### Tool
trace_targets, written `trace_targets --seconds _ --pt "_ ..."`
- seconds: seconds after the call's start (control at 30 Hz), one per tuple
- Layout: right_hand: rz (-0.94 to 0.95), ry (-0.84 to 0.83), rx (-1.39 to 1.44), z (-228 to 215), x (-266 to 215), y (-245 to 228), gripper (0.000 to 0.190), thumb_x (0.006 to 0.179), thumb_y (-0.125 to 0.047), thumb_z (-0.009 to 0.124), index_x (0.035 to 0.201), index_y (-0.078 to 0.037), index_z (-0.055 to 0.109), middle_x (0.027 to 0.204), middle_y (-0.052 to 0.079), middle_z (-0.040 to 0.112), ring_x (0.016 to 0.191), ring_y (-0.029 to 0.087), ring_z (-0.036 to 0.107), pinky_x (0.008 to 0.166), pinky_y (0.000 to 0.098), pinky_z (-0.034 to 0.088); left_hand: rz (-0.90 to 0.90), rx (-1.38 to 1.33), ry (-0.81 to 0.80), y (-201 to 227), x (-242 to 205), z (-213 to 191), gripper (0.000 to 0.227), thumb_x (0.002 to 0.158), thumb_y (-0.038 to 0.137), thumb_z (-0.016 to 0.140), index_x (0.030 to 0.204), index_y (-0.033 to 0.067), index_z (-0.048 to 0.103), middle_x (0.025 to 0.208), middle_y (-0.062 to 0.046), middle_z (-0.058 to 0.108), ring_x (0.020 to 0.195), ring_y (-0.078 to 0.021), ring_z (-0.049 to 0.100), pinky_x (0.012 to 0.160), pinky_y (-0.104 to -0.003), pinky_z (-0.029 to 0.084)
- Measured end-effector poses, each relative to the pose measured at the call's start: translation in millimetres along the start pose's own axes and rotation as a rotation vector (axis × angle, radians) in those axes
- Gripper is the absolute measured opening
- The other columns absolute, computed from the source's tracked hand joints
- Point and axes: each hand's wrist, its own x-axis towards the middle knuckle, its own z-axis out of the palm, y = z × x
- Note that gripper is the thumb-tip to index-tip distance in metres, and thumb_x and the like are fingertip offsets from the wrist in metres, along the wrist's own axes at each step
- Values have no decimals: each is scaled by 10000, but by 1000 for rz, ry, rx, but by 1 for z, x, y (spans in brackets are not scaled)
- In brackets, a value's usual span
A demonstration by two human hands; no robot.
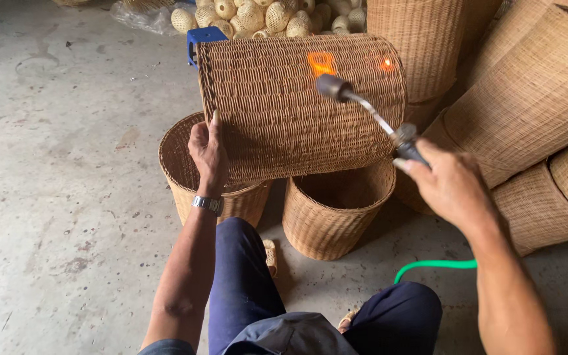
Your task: The person uses a handheld blowtorch to singe loose fibers from woven baskets, rotating each basket by hand to apply the flame to both the interior and exterior surfaces.
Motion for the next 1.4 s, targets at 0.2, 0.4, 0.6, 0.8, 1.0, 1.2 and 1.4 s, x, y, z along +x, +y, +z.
trace_targets --seconds 0.2,0.4,0.6,0.8,1.0,1.2,1.4 --pt "-249 30 283 22 -16 -9 241 932 -193 704 1058 12 708 636 133 641 500 168 584 482 358 474 152 -261 -313 3 -17 -8 272 1034 225 686 1175 -5 649 1011 27 698 916 -57 615 814 -231 513" --pt "-111 88 403 39 -29 1 333 915 -216 705 1185 -23 690 601 65 632 468 106 567 453 307 475 192 150 -138 2 -17 -3 223 1066 222 649 1064 0 629 757 22 602 658 -62 509 573 -250 430" --pt "248 118 450 50 -41 26 356 943 -287 684 1234 -84 712 604 99 560 488 144 533 464 335 445 49 441 -158 -27 -3 -12 532 1108 315 644 726 -14 473 615 -21 397 563 -103 322 519 -309 266" --pt "-64 229 332 58 -58 26 335 986 -285 650 1226 -58 700 698 53 659 540 117 600 540 311 492 180 -34 7 5 -6 12 469 1081 291 664 714 78 464 665 69 384 627 -37 329 533 -261 301" --pt "223 123 326 39 -54 -3 331 976 -279 653 1246 -94 700 624 199 637 509 216 610 501 383 476 -22 -159 -158 64 -1 4 329 1043 308 686 848 43 661 678 81 455 607 -43 347 518 -267 257" --pt "-225 174 339 45 -50 -23 272 918 -214 695 1122 -34 699 731 149 710 570 246 706 524 372 509 58 -161 -481 17 -25 -10 286 1064 349 628 946 94 684 812 119 581 724 6 472 606 -205 405" --pt "-233 201 191 43 -28 -45 254 973 -186 681 1117 23 655 767 191 694 662 328 709 575 432 522 6 -281 -241 -1 -35 -4 369 1053 333 639 766 121 543 709 104 407 624 -11 314 520 -219 257"
